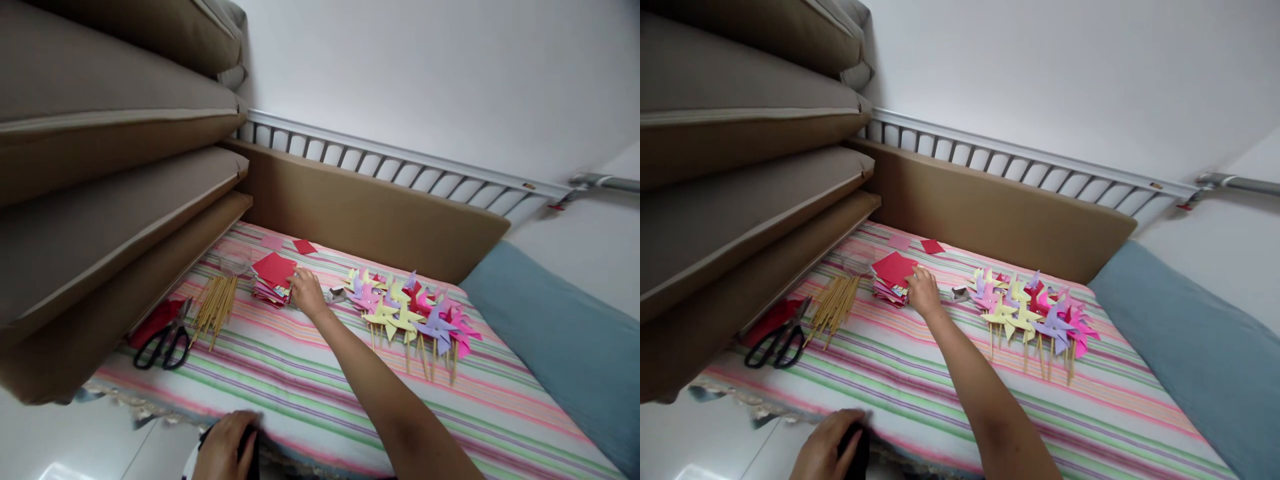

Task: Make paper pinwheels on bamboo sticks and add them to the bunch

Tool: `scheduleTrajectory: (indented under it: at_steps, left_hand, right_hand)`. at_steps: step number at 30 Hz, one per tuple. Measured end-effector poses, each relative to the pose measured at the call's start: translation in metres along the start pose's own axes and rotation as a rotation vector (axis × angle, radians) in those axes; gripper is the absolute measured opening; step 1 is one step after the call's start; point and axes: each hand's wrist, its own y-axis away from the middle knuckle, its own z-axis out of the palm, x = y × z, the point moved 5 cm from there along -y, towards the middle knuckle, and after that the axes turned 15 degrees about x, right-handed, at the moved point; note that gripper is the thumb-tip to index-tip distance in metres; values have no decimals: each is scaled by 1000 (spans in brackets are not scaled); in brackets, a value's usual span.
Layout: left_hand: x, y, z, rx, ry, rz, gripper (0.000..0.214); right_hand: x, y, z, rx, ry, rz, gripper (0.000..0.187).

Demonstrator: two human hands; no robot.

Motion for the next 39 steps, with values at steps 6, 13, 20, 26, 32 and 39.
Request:
scheduleTrajectory:
  at_steps: [6, 13, 20, 26, 32, 39]
  left_hand:
    - [-1, 1, 0, 7, -3, 2, 15]
    - [-5, 1, 2, -28, 17, -32, 17]
    - [-6, 3, 3, -43, 26, -45, 18]
    - [-5, 3, 3, -64, 9, -44, 18]
    - [-8, 7, 5, -92, 13, -86, 19]
    - [-4, -17, 7, -27, 285, -392, 25]
  right_hand:
    - [-9, -3, 9, -56, -27, -30, 41]
    - [-5, -5, 21, -112, -26, 5, 43]
    - [-2, -7, 20, -143, -79, 17, 26]
    - [2, -12, 16, -92, -128, 143, 21]
    - [13, -15, 20, -53, -226, 294, 22]
    - [28, -15, -1, 118, -313, 416, 19]
